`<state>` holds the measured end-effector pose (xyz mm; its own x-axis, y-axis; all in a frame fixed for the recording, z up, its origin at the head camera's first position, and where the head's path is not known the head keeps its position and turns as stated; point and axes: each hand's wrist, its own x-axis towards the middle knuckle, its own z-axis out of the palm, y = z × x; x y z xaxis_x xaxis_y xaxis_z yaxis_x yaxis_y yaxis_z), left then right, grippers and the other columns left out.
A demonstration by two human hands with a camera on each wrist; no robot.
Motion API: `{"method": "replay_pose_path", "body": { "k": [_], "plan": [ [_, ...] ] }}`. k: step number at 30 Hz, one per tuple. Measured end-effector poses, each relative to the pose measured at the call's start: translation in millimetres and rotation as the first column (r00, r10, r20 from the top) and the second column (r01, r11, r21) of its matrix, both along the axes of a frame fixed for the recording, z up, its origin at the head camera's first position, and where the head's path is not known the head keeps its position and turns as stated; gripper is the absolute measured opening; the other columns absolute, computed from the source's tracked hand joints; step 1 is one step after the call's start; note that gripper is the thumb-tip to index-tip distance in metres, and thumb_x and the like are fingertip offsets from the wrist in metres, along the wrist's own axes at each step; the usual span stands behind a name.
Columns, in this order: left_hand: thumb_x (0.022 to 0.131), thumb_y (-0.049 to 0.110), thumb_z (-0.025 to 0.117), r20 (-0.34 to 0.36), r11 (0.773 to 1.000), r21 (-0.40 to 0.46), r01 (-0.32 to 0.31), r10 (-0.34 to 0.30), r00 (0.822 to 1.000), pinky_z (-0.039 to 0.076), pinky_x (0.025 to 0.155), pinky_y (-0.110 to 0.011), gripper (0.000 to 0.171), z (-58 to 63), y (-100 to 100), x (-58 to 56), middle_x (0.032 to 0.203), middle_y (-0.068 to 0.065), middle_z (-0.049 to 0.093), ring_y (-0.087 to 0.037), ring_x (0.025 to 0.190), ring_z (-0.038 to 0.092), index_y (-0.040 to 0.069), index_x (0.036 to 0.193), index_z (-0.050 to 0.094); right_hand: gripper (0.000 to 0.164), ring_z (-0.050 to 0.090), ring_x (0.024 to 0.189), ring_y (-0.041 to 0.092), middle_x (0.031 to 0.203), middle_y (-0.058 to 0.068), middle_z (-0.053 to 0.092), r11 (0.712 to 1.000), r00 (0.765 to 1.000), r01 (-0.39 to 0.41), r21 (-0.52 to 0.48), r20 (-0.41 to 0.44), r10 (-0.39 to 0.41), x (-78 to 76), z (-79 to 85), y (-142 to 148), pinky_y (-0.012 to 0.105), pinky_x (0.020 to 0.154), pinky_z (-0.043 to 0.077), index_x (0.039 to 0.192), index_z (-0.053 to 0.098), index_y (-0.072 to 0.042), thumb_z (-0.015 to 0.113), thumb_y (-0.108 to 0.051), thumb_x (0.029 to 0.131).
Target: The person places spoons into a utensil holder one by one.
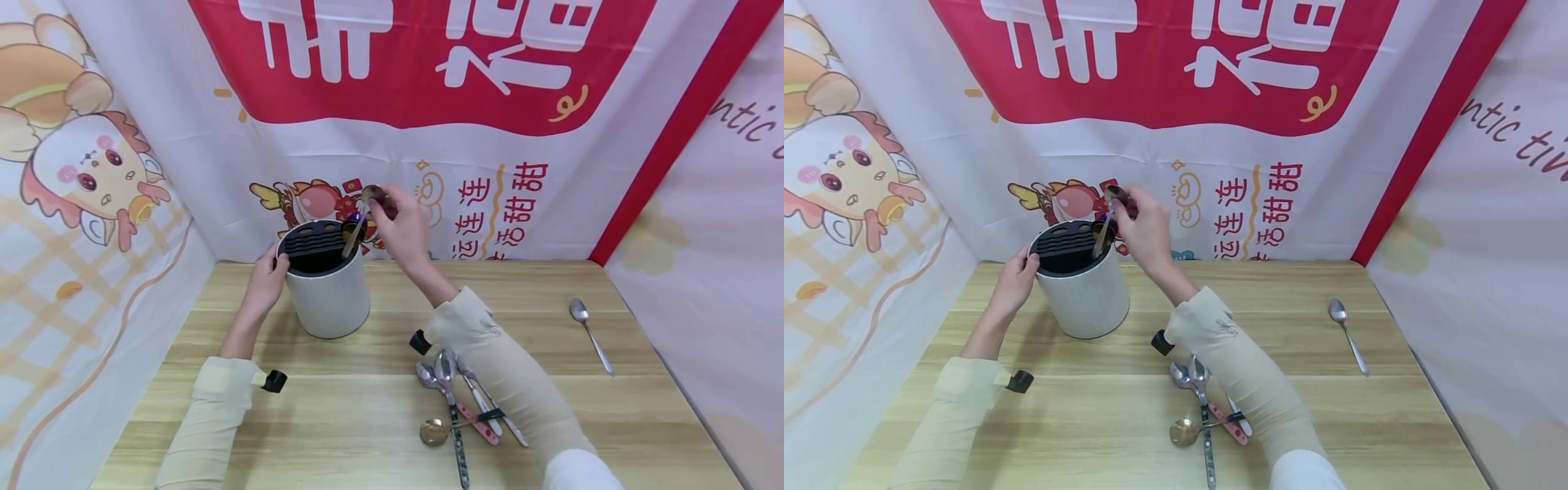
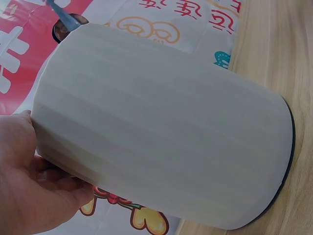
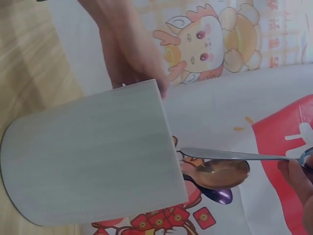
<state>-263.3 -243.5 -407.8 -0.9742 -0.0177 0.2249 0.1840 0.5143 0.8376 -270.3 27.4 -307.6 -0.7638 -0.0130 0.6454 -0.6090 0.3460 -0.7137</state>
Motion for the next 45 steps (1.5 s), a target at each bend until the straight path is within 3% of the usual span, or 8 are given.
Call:
{"method": "replay_pose_path", "body": {
  "k": [9,13,17,21,30,37,40,45],
  "plan": [
    [0.105,0.025,0.034,0.016,1.000,-0.003,0.001,-0.001,1.000,0.035,0.113,-0.052,0.049,0.2,1.0,0.5,0.144,-0.025,0.051,-0.035,0.132,0.045,0.006,0.149,0.043,0.012,0.068,0.077,0.016,0.093,0.010,0.075,0.987,1.000,-0.011,0.160,-0.012,0.013,-1.2,-13.9,-20.3,0.023,0.072,0.059,0.104,0.069,-0.006,0.062,-0.011,0.097],
    [0.105,0.026,0.035,0.014,1.000,-0.005,0.002,-0.002,1.000,0.035,0.114,-0.053,0.049,1.2,2.2,0.7,0.145,-0.025,0.051,-0.035,0.133,0.045,0.007,0.150,0.043,0.012,0.064,0.073,0.015,0.090,0.008,0.074,0.975,1.000,-0.004,0.222,-0.003,0.005,0.0,-21.6,-25.8,0.022,0.068,0.057,0.104,0.070,-0.007,0.063,-0.012,0.097],
    [0.105,0.026,0.035,0.014,1.000,0.001,0.003,-0.003,1.000,0.035,0.114,-0.053,0.049,1.1,2.4,1.1,0.144,-0.025,0.051,-0.035,0.132,0.045,0.007,0.149,0.043,0.012,0.063,0.071,0.014,0.091,0.007,0.074,0.969,1.000,-0.004,0.248,-0.009,0.006,-0.3,-29.1,-29.8,0.022,0.066,0.056,0.105,0.071,-0.007,0.063,-0.012,0.097],
    [0.105,0.025,0.035,0.016,1.000,-0.002,-0.001,0.001,1.000,0.035,0.114,-0.053,0.049,1.4,2.6,1.6,0.145,-0.025,0.051,-0.035,0.133,0.045,0.007,0.149,0.043,0.013,0.064,0.075,0.014,0.096,0.007,0.076,0.961,1.000,-0.007,0.277,-0.009,0.010,-0.5,-35.0,-33.1,0.023,0.073,0.058,0.106,0.071,-0.008,0.065,-0.013,0.096],
    [0.105,0.025,0.034,0.020,1.000,-0.005,0.000,0.000,1.000,0.034,0.115,-0.053,0.049,2.7,3.0,1.3,0.146,-0.024,0.049,-0.034,0.135,0.044,0.007,0.151,0.041,0.012,0.072,0.085,0.016,0.101,0.005,0.077,0.915,1.000,0.018,0.402,-0.020,-0.011,-0.6,-46.9,-35.6,0.030,0.079,0.060,0.106,0.071,-0.011,0.064,-0.015,0.096],
    [0.105,0.022,0.034,0.006,1.000,-0.016,-0.002,0.003,1.000,0.033,0.116,-0.054,0.048,1.0,1.7,2.6,0.147,-0.025,0.049,-0.035,0.136,0.043,0.007,0.150,0.042,0.015,0.073,0.089,0.015,0.104,0.003,0.077,0.873,1.000,0.014,0.488,-0.010,-0.010,-1.1,-52.3,-37.7,0.028,0.079,0.060,0.109,0.071,-0.012,0.064,-0.018,0.097],
    [0.105,0.022,0.035,0.000,1.000,-0.017,-0.009,0.009,1.000,0.034,0.115,-0.053,0.048,0.5,1.7,3.1,0.145,-0.025,0.051,-0.036,0.135,0.044,0.006,0.149,0.043,0.014,0.072,0.089,0.014,0.103,0.003,0.076,0.872,1.000,0.011,0.489,-0.020,-0.001,-0.4,-51.9,-38.2,0.027,0.081,0.059,0.108,0.071,-0.012,0.064,-0.016,0.097],
    [0.105,0.023,0.035,0.001,1.000,-0.020,-0.008,0.008,1.000,0.034,0.115,-0.054,0.048,0.9,1.6,3.1,0.144,-0.026,0.051,-0.037,0.135,0.045,0.006,0.149,0.043,0.012,0.072,0.087,0.014,0.101,0.005,0.076,0.900,0.999,0.006,0.436,-0.050,0.018,0.7,-52.4,-35.0,0.025,0.080,0.059,0.105,0.071,-0.008,0.065,-0.011,0.095]
  ]
}}
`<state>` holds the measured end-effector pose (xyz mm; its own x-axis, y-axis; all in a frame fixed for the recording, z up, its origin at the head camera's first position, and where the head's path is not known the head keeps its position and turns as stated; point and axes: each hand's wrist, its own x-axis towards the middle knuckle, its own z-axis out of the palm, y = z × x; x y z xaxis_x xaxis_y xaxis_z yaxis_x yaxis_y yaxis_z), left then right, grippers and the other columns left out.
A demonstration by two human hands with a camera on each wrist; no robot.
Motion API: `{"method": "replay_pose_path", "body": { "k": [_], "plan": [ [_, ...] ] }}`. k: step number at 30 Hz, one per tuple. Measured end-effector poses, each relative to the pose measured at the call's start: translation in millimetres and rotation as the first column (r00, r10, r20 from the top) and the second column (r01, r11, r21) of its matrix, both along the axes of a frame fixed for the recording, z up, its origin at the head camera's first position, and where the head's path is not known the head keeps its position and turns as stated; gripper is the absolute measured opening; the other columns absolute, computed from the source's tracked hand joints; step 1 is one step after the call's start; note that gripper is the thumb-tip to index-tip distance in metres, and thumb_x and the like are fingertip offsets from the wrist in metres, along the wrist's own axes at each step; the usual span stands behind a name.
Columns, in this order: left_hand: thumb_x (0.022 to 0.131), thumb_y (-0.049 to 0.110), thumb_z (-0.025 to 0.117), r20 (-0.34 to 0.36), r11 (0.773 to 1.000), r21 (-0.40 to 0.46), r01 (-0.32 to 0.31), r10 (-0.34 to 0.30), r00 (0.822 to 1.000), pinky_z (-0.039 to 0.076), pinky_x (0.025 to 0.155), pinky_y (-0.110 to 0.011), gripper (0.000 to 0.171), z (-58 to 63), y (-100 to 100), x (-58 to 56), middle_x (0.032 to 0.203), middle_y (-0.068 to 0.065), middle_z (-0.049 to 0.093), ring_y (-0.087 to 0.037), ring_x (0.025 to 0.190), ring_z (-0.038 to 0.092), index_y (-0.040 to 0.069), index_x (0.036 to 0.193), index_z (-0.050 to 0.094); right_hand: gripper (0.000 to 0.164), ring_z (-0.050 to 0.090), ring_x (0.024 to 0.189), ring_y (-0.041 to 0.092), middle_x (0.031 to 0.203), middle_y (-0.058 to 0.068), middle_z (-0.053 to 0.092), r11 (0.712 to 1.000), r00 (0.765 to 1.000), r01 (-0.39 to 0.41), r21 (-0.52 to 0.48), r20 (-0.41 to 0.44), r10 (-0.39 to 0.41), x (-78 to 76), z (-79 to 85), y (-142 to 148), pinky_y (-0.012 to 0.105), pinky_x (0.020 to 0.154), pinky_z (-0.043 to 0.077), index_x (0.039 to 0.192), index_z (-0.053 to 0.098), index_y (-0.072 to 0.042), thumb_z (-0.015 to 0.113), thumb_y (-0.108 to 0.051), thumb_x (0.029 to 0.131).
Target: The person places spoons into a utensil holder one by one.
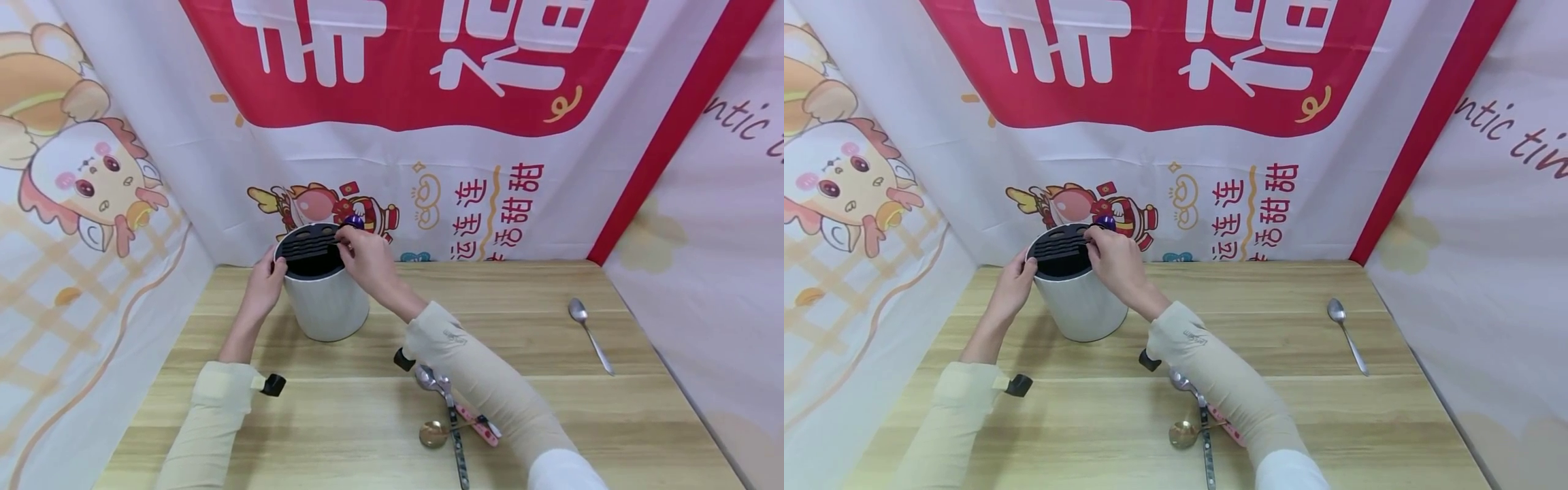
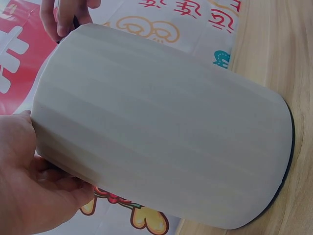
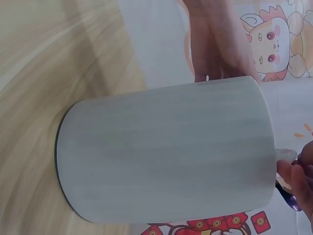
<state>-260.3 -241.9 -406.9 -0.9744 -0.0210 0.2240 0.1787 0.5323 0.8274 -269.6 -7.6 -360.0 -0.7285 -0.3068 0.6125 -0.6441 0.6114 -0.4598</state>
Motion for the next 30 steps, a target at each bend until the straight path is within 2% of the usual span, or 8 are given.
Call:
{"method": "replay_pose_path", "body": {
  "k": [7,18,24,30],
  "plan": [
    [0.105,0.024,0.034,0.005,1.000,0.008,0.002,-0.002,1.000,0.033,0.115,-0.054,0.049,1.2,-0.8,-0.1,0.146,-0.025,0.050,-0.036,0.136,0.044,0.006,0.150,0.042,0.012,0.070,0.081,0.014,0.099,0.006,0.076,0.997,0.999,-0.023,-0.070,-0.026,0.021,7.6,0.5,13.0,0.023,0.072,0.058,0.104,0.072,-0.007,0.065,-0.008,0.094],
    [0.105,0.025,0.035,0.003,1.000,0.003,-0.007,0.007,1.000,0.038,0.107,-0.052,0.045,2.0,0.9,0.7,0.135,-0.026,0.055,-0.035,0.123,0.049,0.005,0.144,0.048,0.012,0.070,0.075,0.014,0.091,0.006,0.076,0.993,0.999,-0.001,-0.122,-0.048,-0.005,14.8,-5.3,45.6,0.025,0.065,0.059,0.103,0.070,-0.006,0.064,-0.005,0.093],
    [0.105,0.024,0.035,-0.007,1.000,-0.004,-0.012,0.012,1.000,0.038,0.107,-0.052,0.045,-0.1,-0.2,-0.1,0.135,-0.026,0.056,-0.035,0.123,0.049,0.004,0.143,0.049,0.014,0.069,0.064,0.017,0.087,0.012,0.075,0.983,0.999,0.026,-0.183,-0.017,-0.030,13.6,-13.8,76.2,0.018,0.057,0.056,0.104,0.069,-0.002,0.065,0.000,0.091],
    [0.105,0.022,0.036,-0.022,1.000,0.004,-0.012,0.012,1.000,0.039,0.103,-0.050,0.043,-0.5,0.3,-0.2,0.130,-0.027,0.058,-0.035,0.118,0.050,0.002,0.140,0.051,0.015,0.067,0.059,0.017,0.082,0.014,0.074,0.966,0.993,0.113,-0.231,0.049,-0.104,14.0,-28.4,120.0,0.019,0.053,0.055,0.105,0.068,0.000,0.065,0.001,0.090]
  ]
}}
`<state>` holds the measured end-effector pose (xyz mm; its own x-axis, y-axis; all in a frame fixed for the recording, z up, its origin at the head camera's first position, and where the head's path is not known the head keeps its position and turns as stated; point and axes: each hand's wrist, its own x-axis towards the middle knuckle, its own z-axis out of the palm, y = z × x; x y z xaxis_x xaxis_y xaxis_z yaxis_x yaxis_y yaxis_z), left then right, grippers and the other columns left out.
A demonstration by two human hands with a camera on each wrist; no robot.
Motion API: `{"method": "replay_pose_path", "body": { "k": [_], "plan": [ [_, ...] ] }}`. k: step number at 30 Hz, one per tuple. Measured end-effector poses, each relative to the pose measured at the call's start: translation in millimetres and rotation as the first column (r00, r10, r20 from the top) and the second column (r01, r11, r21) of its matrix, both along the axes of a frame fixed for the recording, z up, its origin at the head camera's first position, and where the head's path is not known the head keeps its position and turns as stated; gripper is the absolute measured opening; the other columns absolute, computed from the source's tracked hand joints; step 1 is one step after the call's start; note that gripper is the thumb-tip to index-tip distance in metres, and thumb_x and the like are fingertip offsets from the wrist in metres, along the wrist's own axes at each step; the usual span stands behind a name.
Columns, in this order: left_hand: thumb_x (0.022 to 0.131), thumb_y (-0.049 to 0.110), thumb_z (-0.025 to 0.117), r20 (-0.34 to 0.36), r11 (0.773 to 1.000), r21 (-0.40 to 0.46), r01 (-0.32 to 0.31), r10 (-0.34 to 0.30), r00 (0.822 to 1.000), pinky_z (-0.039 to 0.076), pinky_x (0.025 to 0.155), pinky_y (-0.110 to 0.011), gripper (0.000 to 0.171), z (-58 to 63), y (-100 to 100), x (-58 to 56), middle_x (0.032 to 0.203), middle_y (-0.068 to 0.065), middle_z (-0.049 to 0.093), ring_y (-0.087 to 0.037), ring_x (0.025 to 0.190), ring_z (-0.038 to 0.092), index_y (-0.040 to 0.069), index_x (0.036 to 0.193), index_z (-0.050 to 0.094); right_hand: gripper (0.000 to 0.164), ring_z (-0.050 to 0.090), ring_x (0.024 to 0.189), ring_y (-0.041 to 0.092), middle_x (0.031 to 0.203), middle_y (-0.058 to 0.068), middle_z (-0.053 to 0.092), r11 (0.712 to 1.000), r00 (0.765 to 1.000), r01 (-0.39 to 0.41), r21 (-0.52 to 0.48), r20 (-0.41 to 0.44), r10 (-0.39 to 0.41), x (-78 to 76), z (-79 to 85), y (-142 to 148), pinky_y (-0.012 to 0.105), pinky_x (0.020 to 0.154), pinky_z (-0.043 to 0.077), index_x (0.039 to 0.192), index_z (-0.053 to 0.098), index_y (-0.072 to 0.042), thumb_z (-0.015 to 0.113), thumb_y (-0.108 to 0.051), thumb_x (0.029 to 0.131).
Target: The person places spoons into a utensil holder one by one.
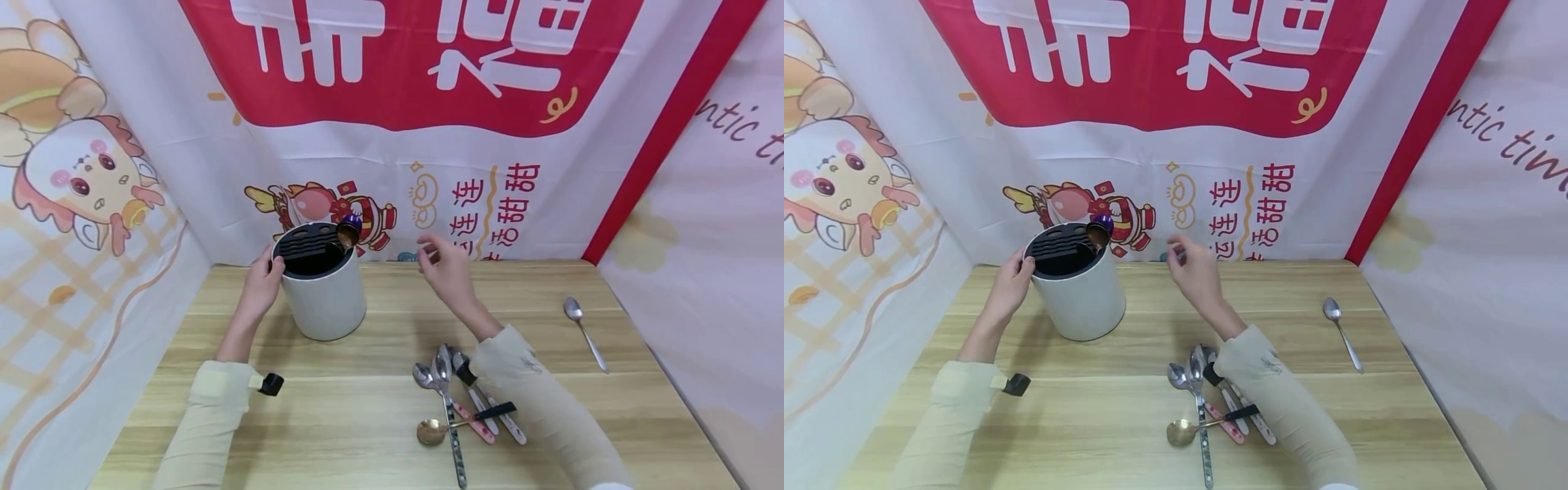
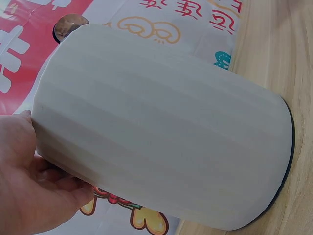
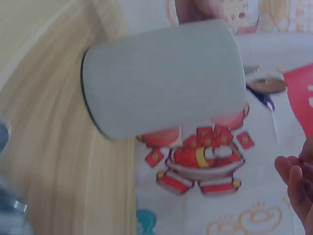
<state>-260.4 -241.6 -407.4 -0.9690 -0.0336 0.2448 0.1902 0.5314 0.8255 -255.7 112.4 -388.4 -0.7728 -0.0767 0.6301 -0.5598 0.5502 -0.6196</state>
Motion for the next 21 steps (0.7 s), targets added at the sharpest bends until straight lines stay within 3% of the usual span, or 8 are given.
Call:
{"method": "replay_pose_path", "body": {
  "k": [7,13,17,21],
  "plan": [
    [0.105,0.023,0.035,0.009,1.000,0.008,-0.001,0.001,1.000,0.040,0.103,-0.049,0.045,1.0,0.5,1.4,0.132,-0.026,0.058,-0.033,0.118,0.050,0.004,0.143,0.049,0.016,0.065,0.059,0.019,0.081,0.014,0.072,0.991,0.985,0.130,-0.016,0.117,-0.127,1.3,-29.6,53.1,0.019,0.049,0.052,0.107,0.068,-0.001,0.064,-0.002,0.092],
    [0.105,0.022,0.035,-0.002,1.000,0.022,0.001,-0.001,1.000,0.038,0.108,-0.050,0.046,2.0,0.4,0.9,0.137,-0.026,0.055,-0.033,0.124,0.049,0.005,0.146,0.047,0.017,0.067,0.058,0.021,0.083,0.017,0.073,0.980,0.965,0.199,-0.030,0.181,-0.190,3.3,-52.3,86.4,0.017,0.048,0.052,0.108,0.068,0.000,0.064,-0.003,0.092],
    [0.105,0.022,0.035,-0.002,1.000,0.004,-0.003,0.003,1.000,0.040,0.102,-0.049,0.046,1.2,1.2,0.3,0.132,-0.026,0.058,-0.033,0.116,0.050,0.004,0.144,0.048,0.019,0.065,0.056,0.014,0.085,0.019,0.073,0.968,0.949,0.248,-0.034,0.212,-0.235,6.4,-67.0,109.2,0.015,0.048,0.051,0.110,0.068,0.000,0.063,-0.003,0.092],
    [0.104,0.021,0.035,-0.006,1.000,0.008,-0.008,0.008,1.000,0.039,0.105,-0.049,0.045,0.4,1.3,0.0,0.133,-0.027,0.057,-0.034,0.119,0.050,0.003,0.143,0.048,0.020,0.062,0.055,0.004,0.086,0.021,0.073,0.958,0.928,0.285,-0.012,0.255,-0.273,7.3,-81.0,135.3,0.015,0.048,0.050,0.111,0.067,0.002,0.062,-0.003,0.092]
  ]
}}
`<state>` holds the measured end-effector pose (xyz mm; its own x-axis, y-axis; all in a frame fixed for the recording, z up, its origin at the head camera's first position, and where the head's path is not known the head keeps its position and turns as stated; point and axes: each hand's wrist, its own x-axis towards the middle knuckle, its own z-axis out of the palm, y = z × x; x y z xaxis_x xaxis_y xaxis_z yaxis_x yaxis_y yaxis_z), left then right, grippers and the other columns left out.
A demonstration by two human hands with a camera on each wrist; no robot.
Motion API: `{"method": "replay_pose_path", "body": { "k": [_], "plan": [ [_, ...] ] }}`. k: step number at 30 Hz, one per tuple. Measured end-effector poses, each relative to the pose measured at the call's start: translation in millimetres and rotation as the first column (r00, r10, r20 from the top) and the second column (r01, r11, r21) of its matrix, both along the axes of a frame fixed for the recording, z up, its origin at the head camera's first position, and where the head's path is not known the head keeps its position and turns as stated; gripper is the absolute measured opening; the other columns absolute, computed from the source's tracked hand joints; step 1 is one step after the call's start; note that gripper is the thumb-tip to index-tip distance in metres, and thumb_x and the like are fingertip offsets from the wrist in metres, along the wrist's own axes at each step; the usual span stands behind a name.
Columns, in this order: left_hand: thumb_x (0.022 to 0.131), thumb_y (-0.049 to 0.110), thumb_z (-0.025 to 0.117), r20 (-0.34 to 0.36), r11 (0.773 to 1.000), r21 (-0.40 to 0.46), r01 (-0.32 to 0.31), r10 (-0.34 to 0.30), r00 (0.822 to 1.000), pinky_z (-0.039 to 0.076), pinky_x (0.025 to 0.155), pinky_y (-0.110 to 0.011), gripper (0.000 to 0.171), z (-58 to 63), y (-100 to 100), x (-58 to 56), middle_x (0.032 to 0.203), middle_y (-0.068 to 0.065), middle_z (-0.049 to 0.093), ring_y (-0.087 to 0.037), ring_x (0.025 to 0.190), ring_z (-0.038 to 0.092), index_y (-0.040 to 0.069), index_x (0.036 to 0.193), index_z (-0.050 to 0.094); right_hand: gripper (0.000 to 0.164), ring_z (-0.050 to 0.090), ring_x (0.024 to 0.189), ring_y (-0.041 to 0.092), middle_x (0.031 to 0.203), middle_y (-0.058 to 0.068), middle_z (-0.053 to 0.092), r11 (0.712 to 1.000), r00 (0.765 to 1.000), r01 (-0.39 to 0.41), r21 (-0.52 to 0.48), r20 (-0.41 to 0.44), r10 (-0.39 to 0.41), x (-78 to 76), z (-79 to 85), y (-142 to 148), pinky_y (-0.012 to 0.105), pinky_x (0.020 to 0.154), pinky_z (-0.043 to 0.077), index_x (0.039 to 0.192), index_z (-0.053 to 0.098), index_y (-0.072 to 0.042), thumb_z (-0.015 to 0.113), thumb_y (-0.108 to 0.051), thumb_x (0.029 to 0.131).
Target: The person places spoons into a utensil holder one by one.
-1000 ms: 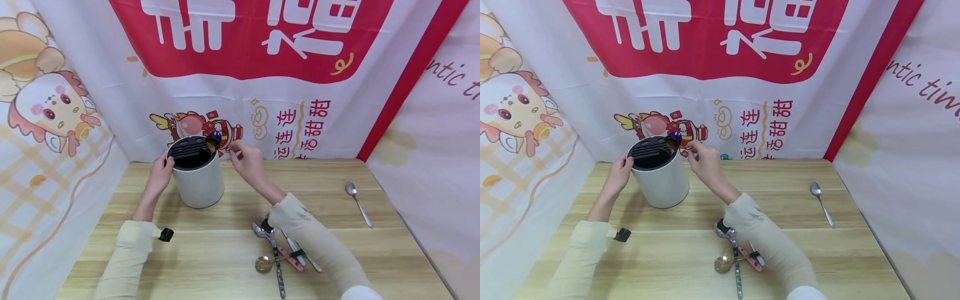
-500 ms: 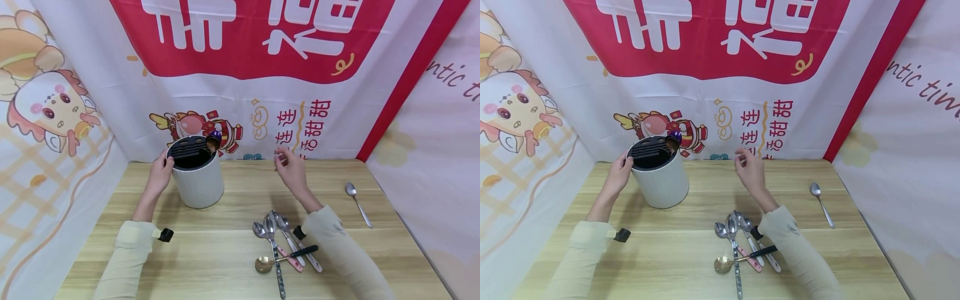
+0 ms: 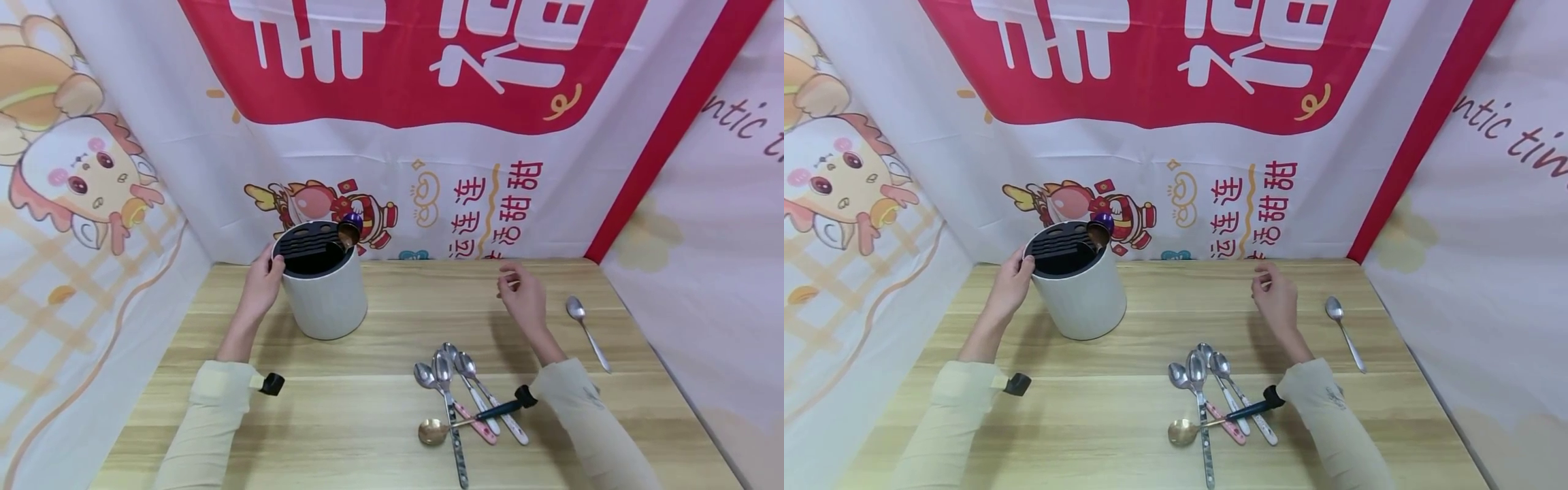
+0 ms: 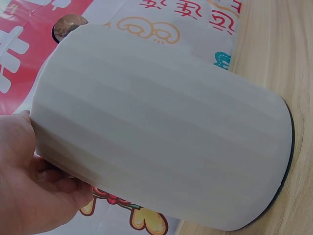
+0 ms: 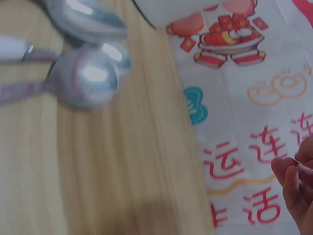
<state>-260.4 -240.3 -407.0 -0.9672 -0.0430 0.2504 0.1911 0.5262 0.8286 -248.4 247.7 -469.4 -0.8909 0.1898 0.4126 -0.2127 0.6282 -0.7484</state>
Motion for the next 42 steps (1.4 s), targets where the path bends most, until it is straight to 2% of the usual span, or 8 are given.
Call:
{"method": "replay_pose_path", "body": {
  "k": [8,14,17,22,26,31,37,42],
  "plan": [
    [0.103,0.020,0.034,-0.015,1.000,0.000,-0.004,0.004,1.000,0.039,0.107,-0.050,0.047,2.3,0.6,-3.0,0.135,-0.027,0.056,-0.034,0.122,0.050,0.004,0.146,0.047,0.025,0.050,0.059,-0.010,0.091,0.022,0.072,0.990,0.985,0.125,0.066,0.109,-0.132,0.7,-21.9,57.3,0.014,0.054,0.045,0.115,0.065,0.000,0.057,-0.007,0.093],
    [0.103,0.019,0.034,-0.018,1.000,-0.002,-0.008,0.008,1.000,0.039,0.107,-0.049,0.048,2.8,1.4,-4.6,0.135,-0.026,0.056,-0.032,0.120,0.050,0.004,0.147,0.046,0.025,0.060,0.067,0.007,0.092,0.020,0.073,0.960,0.962,0.220,0.174,0.127,-0.243,5.5,-30.7,91.7,0.027,0.064,0.045,0.113,0.065,-0.002,0.061,-0.008,0.089],
    [0.103,0.019,0.034,-0.013,1.000,-0.001,-0.008,0.008,1.000,0.038,0.108,-0.049,0.047,3.2,1.6,-4.1,0.136,-0.026,0.056,-0.033,0.122,0.050,0.004,0.147,0.046,0.028,0.067,0.079,0.028,0.096,0.023,0.071,0.958,0.956,0.208,0.196,0.165,-0.241,6.1,-35.7,107.7,0.036,0.069,0.048,0.116,0.062,0.002,0.060,-0.009,0.089],
    [0.103,0.019,0.034,-0.010,1.000,0.003,-0.011,0.011,1.000,0.037,0.111,-0.050,0.048,3.6,1.9,-3.7,0.140,-0.026,0.054,-0.033,0.128,0.049,0.003,0.148,0.045,0.040,0.060,0.099,0.046,0.109,0.033,0.062,0.954,0.931,0.169,0.248,0.277,-0.237,5.2,-41.3,133.3,0.053,0.079,0.049,0.124,0.054,0.008,0.056,-0.014,0.090],
    [0.103,0.019,0.034,-0.006,1.000,0.004,-0.007,0.007,1.000,0.035,0.114,-0.050,0.049,3.0,2.0,-3.7,0.143,-0.026,0.052,-0.034,0.132,0.047,0.003,0.149,0.043,0.051,0.047,0.111,0.053,0.122,0.042,0.048,0.954,0.880,0.147,0.259,0.406,-0.246,8.3,-42.9,147.0,0.062,0.090,0.044,0.131,0.045,0.012,0.054,-0.020,0.092],
    [0.103,0.019,0.035,0.001,1.000,0.006,0.002,-0.002,1.000,0.035,0.115,-0.051,0.049,1.4,1.5,-3.0,0.143,-0.027,0.052,-0.035,0.132,0.046,0.003,0.150,0.042,0.058,0.042,0.113,0.055,0.123,0.045,0.041,0.947,0.816,0.107,0.304,0.517,-0.258,14.9,-44.8,155.6,0.064,0.091,0.043,0.130,0.041,0.017,0.048,-0.029,0.097],
    [0.104,0.020,0.035,0.012,1.000,0.012,-0.004,0.004,1.000,0.033,0.117,-0.051,0.050,0.2,0.1,-2.0,0.146,-0.026,0.050,-0.035,0.136,0.044,0.005,0.151,0.041,0.049,0.048,0.101,0.052,0.108,0.042,0.050,0.929,0.829,0.027,0.370,0.511,-0.227,16.3,-45.3,159.0,0.060,0.080,0.046,0.115,0.048,0.019,0.052,-0.025,0.095],
    [0.104,0.019,0.035,0.012,1.000,0.017,-0.001,0.001,1.000,0.033,0.117,-0.050,0.050,-0.3,-0.1,-1.9,0.145,-0.026,0.050,-0.034,0.135,0.044,0.004,0.151,0.041,0.040,0.055,0.087,0.046,0.101,0.037,0.056,0.931,0.818,-0.003,0.365,0.537,-0.208,15.1,-44.7,159.6,0.051,0.069,0.046,0.107,0.047,0.012,0.050,-0.026,0.096]
  ]
}}
